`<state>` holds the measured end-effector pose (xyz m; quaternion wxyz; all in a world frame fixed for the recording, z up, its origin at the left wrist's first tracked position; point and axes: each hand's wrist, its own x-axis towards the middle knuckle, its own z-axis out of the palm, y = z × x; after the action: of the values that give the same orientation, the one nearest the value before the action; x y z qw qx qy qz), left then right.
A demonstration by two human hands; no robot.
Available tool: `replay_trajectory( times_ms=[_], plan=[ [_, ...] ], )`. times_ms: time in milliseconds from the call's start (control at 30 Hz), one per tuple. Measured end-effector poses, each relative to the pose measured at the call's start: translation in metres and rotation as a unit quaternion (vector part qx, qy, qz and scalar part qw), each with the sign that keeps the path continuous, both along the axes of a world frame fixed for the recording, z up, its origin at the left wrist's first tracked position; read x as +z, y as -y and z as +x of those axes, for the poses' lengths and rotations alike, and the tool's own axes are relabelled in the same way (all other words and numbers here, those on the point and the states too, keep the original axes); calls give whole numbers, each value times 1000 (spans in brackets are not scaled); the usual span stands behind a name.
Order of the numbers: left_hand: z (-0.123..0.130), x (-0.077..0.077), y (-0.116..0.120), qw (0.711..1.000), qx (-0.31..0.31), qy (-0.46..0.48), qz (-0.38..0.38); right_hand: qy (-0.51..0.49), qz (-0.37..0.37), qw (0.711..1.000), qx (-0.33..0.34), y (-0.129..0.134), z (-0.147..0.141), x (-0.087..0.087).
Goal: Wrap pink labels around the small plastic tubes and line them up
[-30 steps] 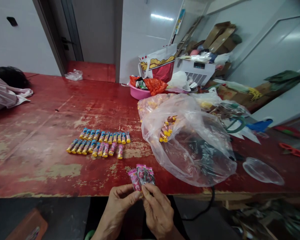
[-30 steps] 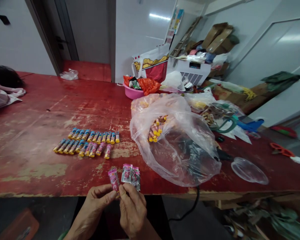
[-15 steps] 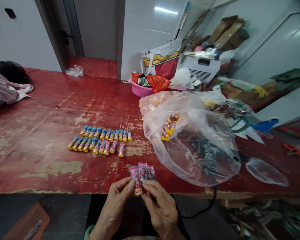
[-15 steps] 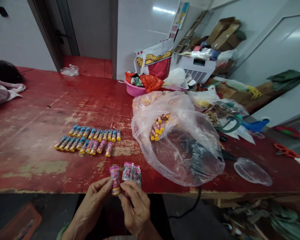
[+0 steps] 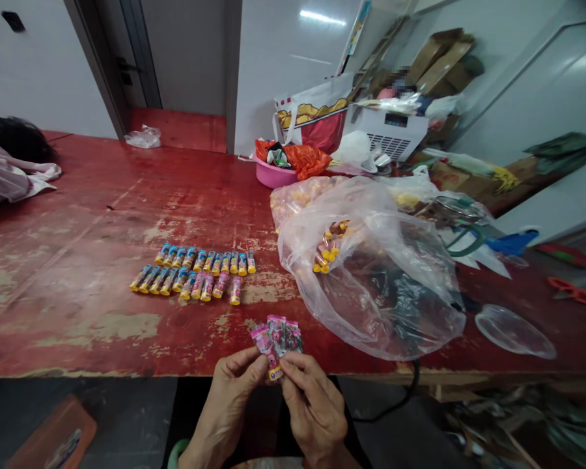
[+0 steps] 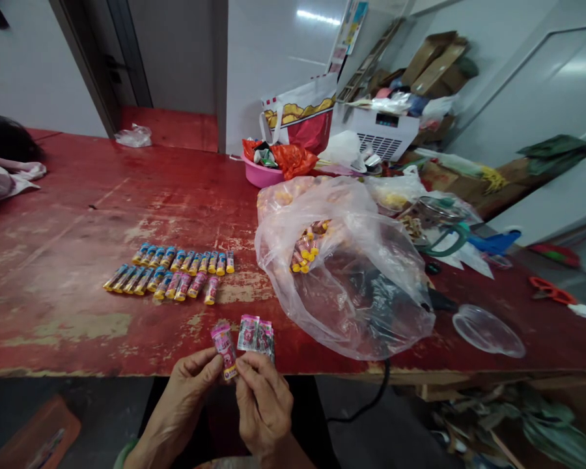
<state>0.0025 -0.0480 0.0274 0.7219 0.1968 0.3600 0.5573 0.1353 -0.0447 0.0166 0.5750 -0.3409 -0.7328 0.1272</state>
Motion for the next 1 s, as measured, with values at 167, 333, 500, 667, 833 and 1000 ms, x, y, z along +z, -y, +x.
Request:
replay_trajectory(
  times_ms=[167, 333, 500, 667, 833, 1000],
  plan=[
    [0, 1, 2, 1000, -6, -2, -3, 16, 11, 1000, -15, 1, 0, -3],
    [-1, 0, 1, 1000, -3, -1, -7, 23, 25, 999, -13, 0, 0, -3],
    [-2, -2, 2, 999, -25, -20, 10, 33, 40, 998, -25, 0, 0, -3],
    [-5, 1, 3, 998, -48, -7, 27, 41, 56, 997, -46, -1, -1, 1],
    [-6, 4, 3, 998, -55, -14, 35, 52, 55, 996, -53, -1, 0, 2],
    [-6, 3, 4, 998, -54, -18, 37, 50, 48, 996, -56, 1, 0, 2]
  ],
)
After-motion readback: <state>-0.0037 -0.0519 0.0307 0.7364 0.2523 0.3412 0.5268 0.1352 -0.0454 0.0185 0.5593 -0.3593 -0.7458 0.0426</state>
